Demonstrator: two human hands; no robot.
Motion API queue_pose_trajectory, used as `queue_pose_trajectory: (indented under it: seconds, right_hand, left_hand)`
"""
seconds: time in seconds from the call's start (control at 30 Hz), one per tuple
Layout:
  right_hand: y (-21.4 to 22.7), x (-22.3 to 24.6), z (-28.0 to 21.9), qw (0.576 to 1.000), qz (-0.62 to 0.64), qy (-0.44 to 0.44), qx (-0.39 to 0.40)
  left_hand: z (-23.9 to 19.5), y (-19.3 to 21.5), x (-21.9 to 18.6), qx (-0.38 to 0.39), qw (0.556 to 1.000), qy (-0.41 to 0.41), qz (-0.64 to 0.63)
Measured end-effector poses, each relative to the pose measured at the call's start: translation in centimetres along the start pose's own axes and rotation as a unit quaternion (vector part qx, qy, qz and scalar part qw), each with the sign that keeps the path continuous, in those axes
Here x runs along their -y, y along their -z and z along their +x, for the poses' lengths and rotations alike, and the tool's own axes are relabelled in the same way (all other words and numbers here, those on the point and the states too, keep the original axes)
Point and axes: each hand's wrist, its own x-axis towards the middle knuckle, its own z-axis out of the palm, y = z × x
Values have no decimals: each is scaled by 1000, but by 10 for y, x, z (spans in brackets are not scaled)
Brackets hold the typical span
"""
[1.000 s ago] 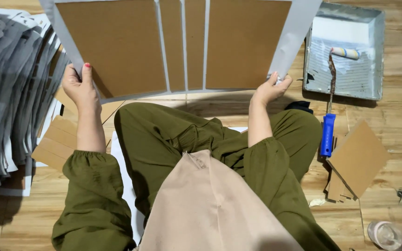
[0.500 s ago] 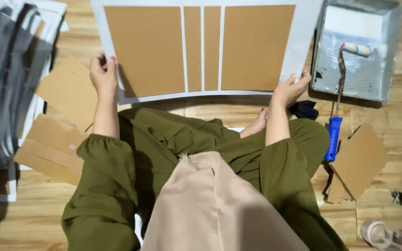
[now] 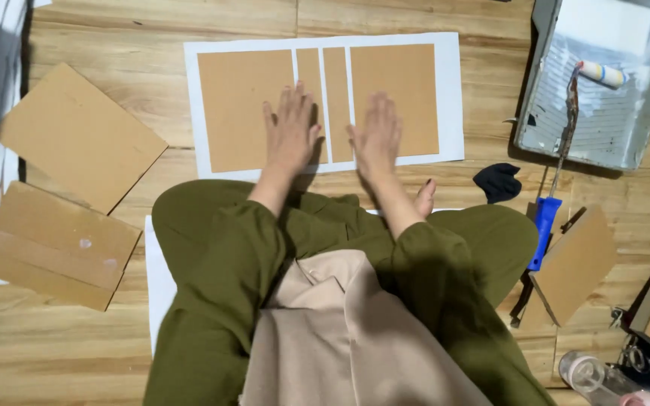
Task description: Assembling cardboard packaging by applying glue with a roller and precisely placing components on a paper template.
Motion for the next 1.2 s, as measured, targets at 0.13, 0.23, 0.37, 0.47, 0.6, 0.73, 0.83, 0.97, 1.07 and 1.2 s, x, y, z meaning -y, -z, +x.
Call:
queue_pose_trajectory:
  seconds: [0.13, 0.23, 0.37, 0.47, 0.6, 0.73, 0.83, 0.97, 1.07, 1.2]
  right_hand:
    - [-20, 10, 5, 999, 9, 29, 31]
    - [-50, -11, 7, 995, -64, 33, 62]
    - [-60, -20, 5, 990, -105, 37, 89]
    - [-60, -18, 9, 988, -119, 36, 97]
    - [-59, -26, 12, 991, -28, 20, 129]
    - [-18, -22, 45, 953, 253, -166, -13]
    - [-28, -53, 50, 995, 22, -63, -73]
    - [-29, -56, 41, 989, -114, -59, 69]
    - [-33, -62, 40, 989, -121, -55, 66]
    - [-37, -56, 44, 995, -73, -65, 10]
  left_hand:
    - [8, -32, -2, -6, 999, -28, 15]
    - [9, -50, 10, 47, 997, -26, 50]
    - [9, -47, 11, 63, 997, -23, 48]
    - [13, -47, 12, 64, 997, -24, 45]
    - [10, -46, 10, 62, 997, -25, 37]
    - [10, -42, 10, 72, 997, -24, 26]
    - [12, -29, 6, 72, 996, -19, 50]
    - [12, -26, 6, 94, 994, -25, 54]
    - [12, -26, 5, 99, 993, -23, 52]
    - [11, -27, 5, 84, 995, -24, 49]
